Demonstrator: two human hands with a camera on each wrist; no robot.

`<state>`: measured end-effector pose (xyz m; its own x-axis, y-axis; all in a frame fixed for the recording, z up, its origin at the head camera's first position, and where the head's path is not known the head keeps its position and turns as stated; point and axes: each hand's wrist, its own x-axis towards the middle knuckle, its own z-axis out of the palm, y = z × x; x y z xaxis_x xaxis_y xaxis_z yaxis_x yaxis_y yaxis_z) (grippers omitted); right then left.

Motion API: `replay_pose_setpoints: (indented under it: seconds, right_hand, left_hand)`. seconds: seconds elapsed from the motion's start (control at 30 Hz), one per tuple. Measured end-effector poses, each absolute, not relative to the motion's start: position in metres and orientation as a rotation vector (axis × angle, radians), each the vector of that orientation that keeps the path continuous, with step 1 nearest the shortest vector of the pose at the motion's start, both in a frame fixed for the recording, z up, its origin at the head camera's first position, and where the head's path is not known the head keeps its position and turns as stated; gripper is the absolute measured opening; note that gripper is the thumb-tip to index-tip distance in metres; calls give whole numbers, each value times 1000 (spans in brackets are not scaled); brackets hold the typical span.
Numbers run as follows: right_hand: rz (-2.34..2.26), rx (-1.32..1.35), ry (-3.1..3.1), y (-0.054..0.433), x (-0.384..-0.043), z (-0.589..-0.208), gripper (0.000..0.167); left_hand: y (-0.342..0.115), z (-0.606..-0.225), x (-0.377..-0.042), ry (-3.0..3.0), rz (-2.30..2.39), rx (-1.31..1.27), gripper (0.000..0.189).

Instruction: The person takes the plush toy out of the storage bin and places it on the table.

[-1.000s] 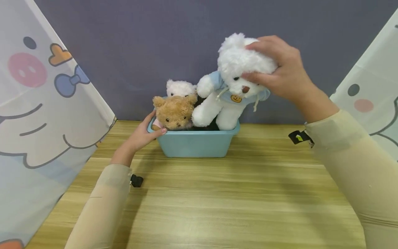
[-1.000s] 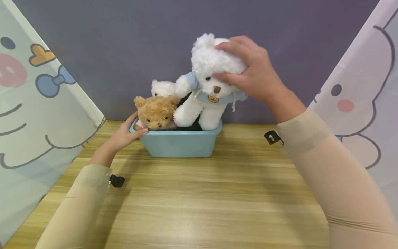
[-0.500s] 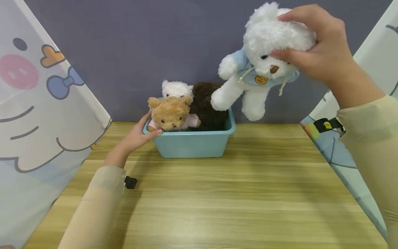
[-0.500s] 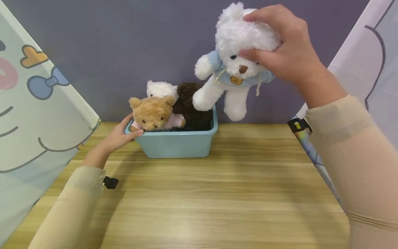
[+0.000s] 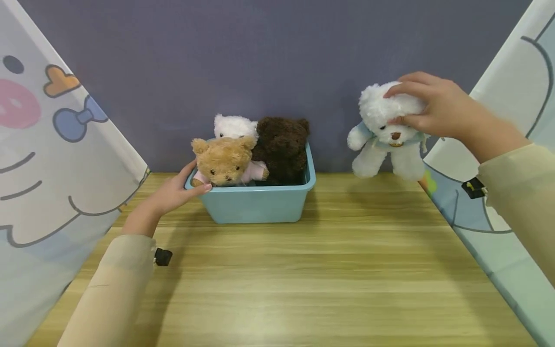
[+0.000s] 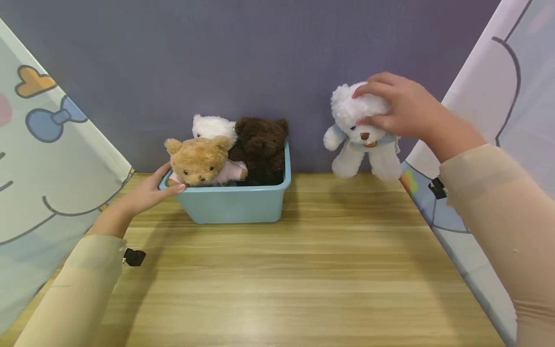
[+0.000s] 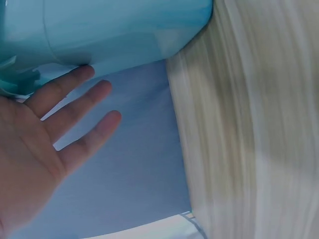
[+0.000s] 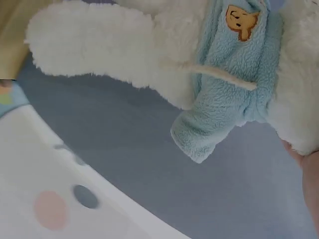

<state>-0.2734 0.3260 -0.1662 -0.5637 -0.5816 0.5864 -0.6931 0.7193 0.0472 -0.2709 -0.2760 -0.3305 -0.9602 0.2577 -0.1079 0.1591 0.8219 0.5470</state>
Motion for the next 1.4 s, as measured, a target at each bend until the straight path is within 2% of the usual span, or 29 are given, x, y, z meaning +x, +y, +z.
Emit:
replay_pose_setpoints:
  seconds: [0.2,0.43,0.6,0.87,1.17,1.4]
  right_hand:
    - [314,872,-2625,337,-284,-189,59]
    - [402,707,-2889,357,-291,-212,68]
    - [454,794,-2895,374,-305,-239,71]
    - [583,847,-2879,388,-317,-278,64]
    - [565,589,-2989,415,-328,-298,66]
    - [399,546,-3053,410,-334,-296,75]
  left_hand:
    - [-275,-329,-266,2844,745,325,106]
    - [-277,-328,-257,2871,696,314,106]
    - [-274,-329,-254,2901,701,323,106]
    - [-272,-333,-253,2914,750,309,105]
    - [-270,-335,-254,2903,791,325,104]
    - [-272,-336,-253,2904,817,299,104]
